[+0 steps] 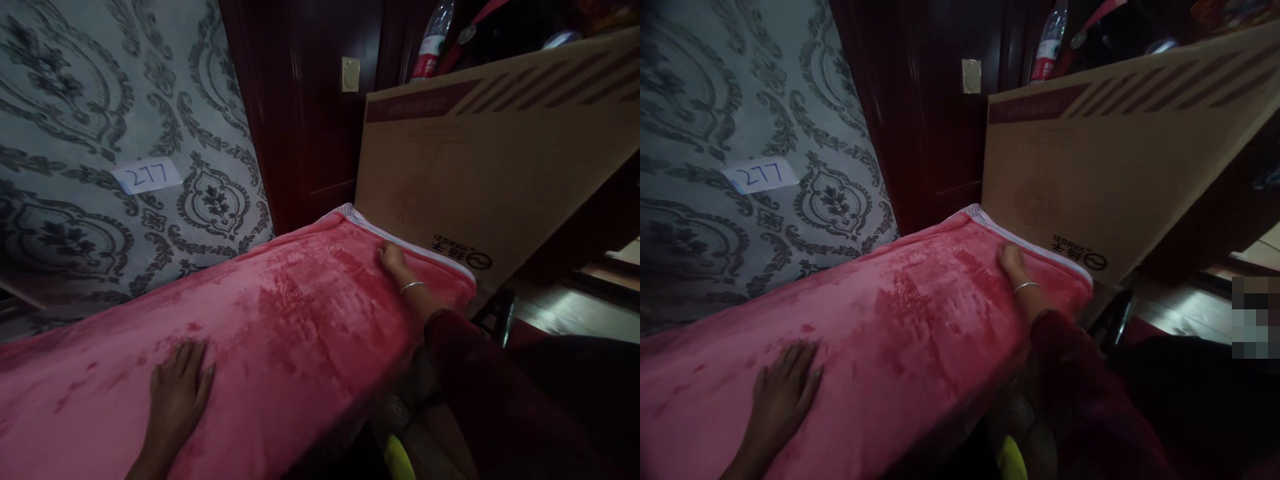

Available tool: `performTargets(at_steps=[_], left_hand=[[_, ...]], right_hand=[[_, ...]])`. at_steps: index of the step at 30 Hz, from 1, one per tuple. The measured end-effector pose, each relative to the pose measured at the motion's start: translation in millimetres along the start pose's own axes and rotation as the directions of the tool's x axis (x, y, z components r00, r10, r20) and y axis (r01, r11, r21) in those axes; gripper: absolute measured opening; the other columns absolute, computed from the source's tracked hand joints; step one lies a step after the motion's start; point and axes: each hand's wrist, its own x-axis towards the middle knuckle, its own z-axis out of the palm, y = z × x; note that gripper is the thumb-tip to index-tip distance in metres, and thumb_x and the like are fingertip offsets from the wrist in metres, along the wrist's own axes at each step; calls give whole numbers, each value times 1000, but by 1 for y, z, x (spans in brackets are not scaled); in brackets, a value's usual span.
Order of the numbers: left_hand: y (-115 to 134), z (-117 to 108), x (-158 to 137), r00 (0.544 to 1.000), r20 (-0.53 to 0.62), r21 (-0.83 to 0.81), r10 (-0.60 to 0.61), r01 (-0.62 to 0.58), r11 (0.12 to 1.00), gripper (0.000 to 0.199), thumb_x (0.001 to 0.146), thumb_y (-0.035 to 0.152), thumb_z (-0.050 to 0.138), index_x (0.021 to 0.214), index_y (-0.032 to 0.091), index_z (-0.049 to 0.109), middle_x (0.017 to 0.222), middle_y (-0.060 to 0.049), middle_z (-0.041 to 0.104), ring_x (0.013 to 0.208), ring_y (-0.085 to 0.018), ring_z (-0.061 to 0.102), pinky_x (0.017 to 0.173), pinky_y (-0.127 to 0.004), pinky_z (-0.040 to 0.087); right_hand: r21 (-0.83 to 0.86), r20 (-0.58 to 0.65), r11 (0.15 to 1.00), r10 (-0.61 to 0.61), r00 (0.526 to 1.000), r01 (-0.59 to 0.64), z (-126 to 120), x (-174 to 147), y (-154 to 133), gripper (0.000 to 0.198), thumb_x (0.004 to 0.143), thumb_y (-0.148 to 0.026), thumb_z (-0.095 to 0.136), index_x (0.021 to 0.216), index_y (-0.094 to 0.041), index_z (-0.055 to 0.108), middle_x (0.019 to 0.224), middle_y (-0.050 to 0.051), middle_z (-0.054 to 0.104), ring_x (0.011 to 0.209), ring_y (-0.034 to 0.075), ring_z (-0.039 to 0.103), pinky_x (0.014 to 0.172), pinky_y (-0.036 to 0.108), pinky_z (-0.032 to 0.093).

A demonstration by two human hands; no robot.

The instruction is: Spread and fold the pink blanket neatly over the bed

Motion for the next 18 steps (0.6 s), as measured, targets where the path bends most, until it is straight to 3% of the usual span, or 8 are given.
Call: performTargets(at_steps=[7,12,18], left_hand=[[-18,24,-6,997,-58,-16,56,-57,998,60,97,41,31,142,15,61,146,-18,61,141,-34,51,117,-59,35],[-32,35,-11,993,-104,-81,53,-62,995,59,93,44,39,146,28,57,143,-10,65,142,-31,52,118,-57,37],[-32,26,-15,996,-54,-93,68,-72,993,61,92,43,43,152,34,50,145,-4,64,142,-30,52,121,-56,35]], right_hand=[[-17,-3,997,81,997,-81,14,59,-8,53,95,-21,54,147,-9,57,135,23,66,123,32,64,99,36,51],[-37,26,989,142,990,-141,32,101,-17,42,94,-24,59,132,-10,70,123,24,70,116,33,68,92,36,53],[-47,54,991,128,990,-126,56,132,-30,29,89,-26,67,113,-11,77,114,23,73,110,34,69,90,40,54]])
